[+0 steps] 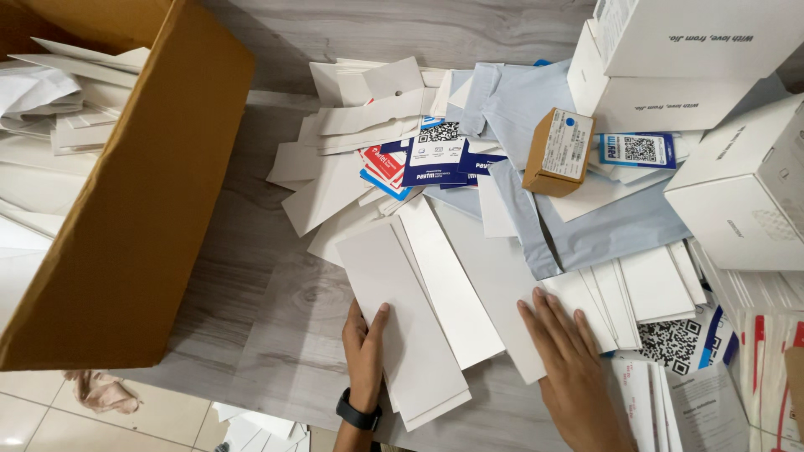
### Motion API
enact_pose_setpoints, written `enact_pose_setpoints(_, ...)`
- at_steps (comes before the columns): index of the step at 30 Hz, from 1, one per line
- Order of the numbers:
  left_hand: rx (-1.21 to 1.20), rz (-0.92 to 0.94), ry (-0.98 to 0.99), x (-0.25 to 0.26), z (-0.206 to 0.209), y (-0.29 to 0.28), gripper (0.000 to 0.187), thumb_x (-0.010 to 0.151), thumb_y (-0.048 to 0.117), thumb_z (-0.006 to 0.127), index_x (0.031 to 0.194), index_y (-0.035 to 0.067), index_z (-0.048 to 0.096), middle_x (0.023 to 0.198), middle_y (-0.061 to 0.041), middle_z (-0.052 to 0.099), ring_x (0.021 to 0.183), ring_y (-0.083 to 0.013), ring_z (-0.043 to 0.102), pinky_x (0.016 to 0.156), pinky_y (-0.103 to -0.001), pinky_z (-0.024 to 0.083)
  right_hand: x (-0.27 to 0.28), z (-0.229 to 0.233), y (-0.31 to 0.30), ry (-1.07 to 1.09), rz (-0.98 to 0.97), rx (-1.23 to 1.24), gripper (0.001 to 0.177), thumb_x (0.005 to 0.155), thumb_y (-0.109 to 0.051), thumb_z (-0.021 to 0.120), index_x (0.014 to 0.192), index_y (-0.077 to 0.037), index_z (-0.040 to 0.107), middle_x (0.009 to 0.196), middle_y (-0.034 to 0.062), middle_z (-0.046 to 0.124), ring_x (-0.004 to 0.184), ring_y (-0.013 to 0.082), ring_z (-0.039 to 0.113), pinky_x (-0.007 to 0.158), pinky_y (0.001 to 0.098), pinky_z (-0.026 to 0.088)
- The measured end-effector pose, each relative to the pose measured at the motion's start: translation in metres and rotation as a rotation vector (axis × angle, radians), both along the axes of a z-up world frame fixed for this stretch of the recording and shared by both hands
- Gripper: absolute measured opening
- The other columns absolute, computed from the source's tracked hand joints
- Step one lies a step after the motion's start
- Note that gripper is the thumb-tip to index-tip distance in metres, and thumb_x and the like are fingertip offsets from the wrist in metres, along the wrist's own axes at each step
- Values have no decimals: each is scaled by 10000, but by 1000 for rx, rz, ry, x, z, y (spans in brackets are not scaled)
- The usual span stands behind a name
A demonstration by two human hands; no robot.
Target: The person picks up white papers and envelopes from the floor by hand and places them inside a cardboard box.
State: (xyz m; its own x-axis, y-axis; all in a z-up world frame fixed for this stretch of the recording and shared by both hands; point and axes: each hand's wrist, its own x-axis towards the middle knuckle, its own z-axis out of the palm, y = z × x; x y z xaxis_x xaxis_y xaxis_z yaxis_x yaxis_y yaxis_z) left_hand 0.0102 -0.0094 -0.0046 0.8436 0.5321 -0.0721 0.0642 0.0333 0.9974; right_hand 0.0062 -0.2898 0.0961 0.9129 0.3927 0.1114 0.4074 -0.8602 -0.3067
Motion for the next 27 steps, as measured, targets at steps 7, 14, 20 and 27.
enact_pose_setpoints(7,53,-22,57,-1,5,-2,462,943,267,648,1278,-52,653,766,-110,634,597,-123,459,542,-265,378,-11,-16,-9,107,-188,222,701,927,-4,559,1545,-274,368,1562,14,479,1473,330,390,1198,492,285)
enact_pose_setpoints(14,29,-27,-53,-4,15,-3,577,1004,442,530,1282,-55,621,994,-105,706,884,-134,601,786,-277,481,-25,-44,58,-12,85,71,939,761,82,595,1594,-177,246,1688,131,218,1524,345,189,1234,564,104)
enact_pose_setpoints(20,-64,-56,-19,-1,11,-1,501,937,345,597,1207,-75,636,1022,-198,723,931,-238,658,834,-345,513,-27,-41,87,-268,460,252,1088,788,-632,647,1623,-94,203,1658,212,162,1518,371,110,1173,609,15)
enact_pose_setpoints(27,-315,122,77,-1,21,12,526,821,311,621,1187,-66,632,848,-213,686,778,-315,705,798,-324,566,-8,-22,56,-56,207,126,891,948,-611,457,1587,-41,211,1663,115,253,1540,247,195,1231,536,83)
